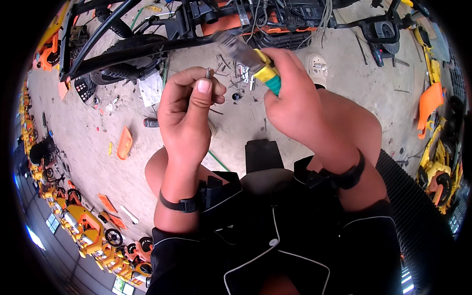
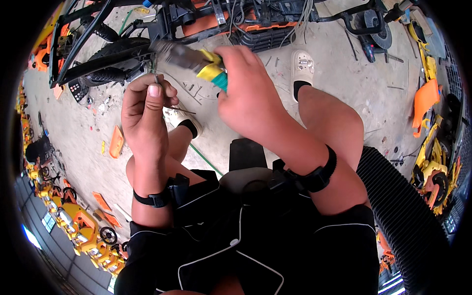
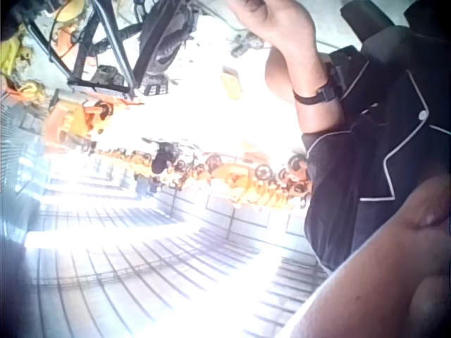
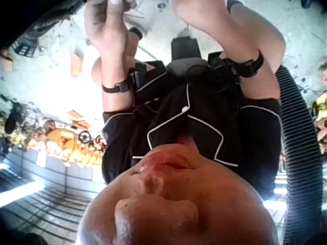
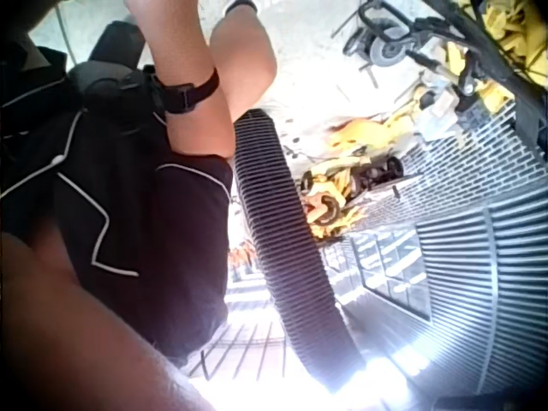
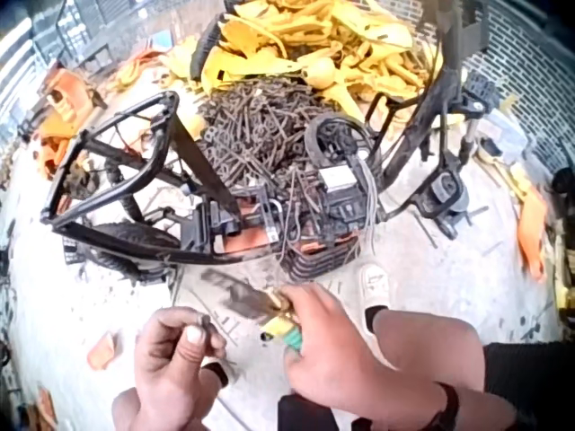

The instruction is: The person strips the insulation from a wire using pliers and twists multiple wires together.

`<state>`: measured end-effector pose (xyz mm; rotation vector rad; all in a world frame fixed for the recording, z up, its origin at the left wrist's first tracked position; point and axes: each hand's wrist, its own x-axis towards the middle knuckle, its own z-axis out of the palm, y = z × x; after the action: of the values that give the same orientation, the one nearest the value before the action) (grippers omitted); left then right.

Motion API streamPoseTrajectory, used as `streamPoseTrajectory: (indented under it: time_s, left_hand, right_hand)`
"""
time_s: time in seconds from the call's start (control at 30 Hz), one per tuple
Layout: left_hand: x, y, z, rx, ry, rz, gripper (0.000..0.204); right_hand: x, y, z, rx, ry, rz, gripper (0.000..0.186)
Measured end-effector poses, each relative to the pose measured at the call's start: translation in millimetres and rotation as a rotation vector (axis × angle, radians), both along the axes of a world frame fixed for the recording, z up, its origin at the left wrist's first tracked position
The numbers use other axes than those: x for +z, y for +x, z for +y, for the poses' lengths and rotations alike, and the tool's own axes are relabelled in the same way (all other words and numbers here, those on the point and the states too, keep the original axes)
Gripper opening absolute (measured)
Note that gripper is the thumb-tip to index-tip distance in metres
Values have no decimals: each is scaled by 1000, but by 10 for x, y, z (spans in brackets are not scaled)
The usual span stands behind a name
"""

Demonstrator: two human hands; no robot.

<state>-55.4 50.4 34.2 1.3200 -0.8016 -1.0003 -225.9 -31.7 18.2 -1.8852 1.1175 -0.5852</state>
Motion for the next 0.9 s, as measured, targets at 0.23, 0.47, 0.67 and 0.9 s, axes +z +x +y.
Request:
streamPoseTrajectory:
  time_s: [0.23, 0.47, 0.67, 0.9]
  left_hand:
    - [-5, -47, -11, 13, -100, -34, 14]
    - [-24, -20, 7, 53, -75, -95, 13]
    - [-41, -2, 18, 24, -77, -96, 12]
    - [-88, -18, -13, 5, -143, 11, 12]
  right_hand:
    - [78, 71, 75, 73, -235, 41, 68]
    - [161, 80, 135, 28, -387, 120, 69]
    - [119, 53, 128, -5, -494, 161, 79]
    - [146, 26, 116, -10, -464, 159, 80]
